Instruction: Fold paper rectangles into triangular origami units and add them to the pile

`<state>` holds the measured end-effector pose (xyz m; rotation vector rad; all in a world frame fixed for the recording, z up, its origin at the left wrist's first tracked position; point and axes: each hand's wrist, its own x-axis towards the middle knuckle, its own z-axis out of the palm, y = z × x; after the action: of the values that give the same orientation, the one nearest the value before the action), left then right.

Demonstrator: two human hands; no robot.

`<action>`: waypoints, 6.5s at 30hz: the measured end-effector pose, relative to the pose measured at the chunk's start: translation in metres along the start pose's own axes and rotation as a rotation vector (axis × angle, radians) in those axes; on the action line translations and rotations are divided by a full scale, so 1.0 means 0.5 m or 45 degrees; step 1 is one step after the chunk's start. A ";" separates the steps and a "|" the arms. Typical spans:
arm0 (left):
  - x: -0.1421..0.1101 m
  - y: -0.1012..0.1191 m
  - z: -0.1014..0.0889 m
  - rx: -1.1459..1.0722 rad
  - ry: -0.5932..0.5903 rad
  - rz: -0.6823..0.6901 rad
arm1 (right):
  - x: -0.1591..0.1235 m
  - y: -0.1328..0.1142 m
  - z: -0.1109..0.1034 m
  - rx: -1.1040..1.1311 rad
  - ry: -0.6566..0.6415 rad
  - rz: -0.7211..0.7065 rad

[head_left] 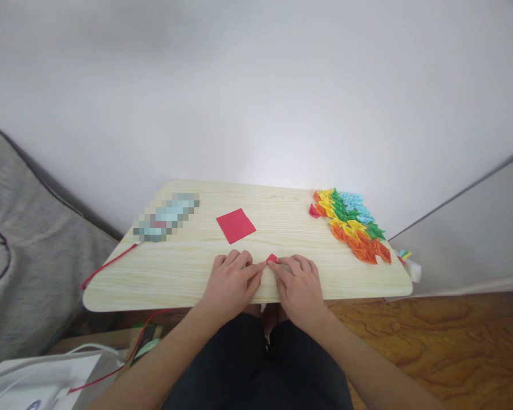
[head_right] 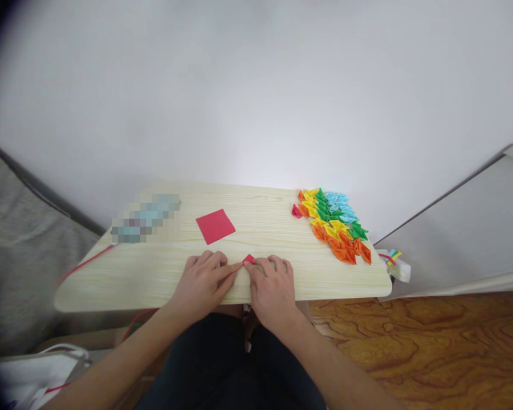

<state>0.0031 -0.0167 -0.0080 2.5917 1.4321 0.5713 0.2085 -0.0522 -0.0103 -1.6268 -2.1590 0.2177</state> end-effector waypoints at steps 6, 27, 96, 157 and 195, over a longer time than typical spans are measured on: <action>-0.002 -0.002 0.009 -0.060 0.028 -0.053 | 0.043 0.016 0.010 0.102 0.056 0.133; 0.104 -0.010 0.009 -0.473 0.080 -0.269 | 0.160 0.058 0.017 0.859 -0.079 0.167; 0.408 -0.011 -0.233 -1.365 0.459 -0.087 | 0.442 0.000 -0.209 1.279 0.778 0.019; 0.397 -0.048 -0.275 -0.556 0.448 0.163 | 0.431 0.000 -0.241 1.072 0.417 -0.094; 0.412 -0.063 -0.243 -1.169 0.641 0.260 | 0.436 0.005 -0.250 1.801 0.070 0.101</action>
<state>0.0304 0.1639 0.1492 1.8917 0.6825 1.5474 0.2152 0.1389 0.1528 -0.7940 -1.2087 1.3150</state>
